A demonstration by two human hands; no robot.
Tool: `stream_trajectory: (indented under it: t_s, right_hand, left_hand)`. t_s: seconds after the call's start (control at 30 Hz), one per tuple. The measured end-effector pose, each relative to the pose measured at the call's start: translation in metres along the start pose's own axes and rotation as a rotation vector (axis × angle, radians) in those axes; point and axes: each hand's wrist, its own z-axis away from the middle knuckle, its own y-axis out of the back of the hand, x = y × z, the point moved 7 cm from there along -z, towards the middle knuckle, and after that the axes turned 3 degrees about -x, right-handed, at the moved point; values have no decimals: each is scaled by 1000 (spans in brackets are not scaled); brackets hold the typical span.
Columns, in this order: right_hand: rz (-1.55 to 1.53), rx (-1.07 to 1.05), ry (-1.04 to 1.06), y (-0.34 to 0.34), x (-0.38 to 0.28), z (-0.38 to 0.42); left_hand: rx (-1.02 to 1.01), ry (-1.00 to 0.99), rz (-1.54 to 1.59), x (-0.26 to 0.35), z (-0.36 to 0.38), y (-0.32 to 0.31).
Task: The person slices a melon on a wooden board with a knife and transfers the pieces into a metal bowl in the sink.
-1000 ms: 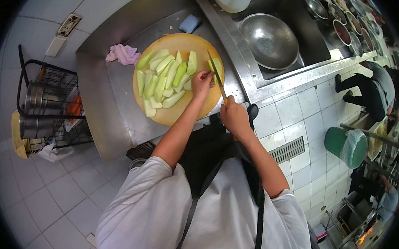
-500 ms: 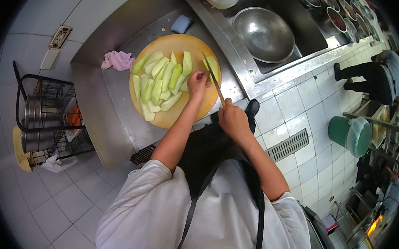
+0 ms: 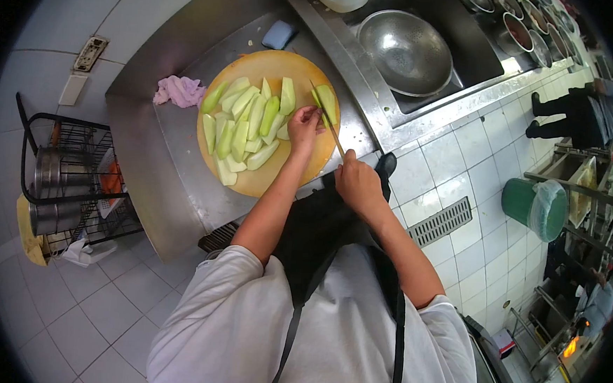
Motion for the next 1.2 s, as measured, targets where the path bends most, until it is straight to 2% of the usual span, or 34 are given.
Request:
stream_trajectory:
  t_s: [0.87,1.2]
  right_hand:
    - [63,-54,-33,-22,4,-29]
    - [25,3,-16,-24,9,-36]
  left_hand:
    - [67,-24,8,-3,0,4]
    - [75,-30,12,-3,1,2]
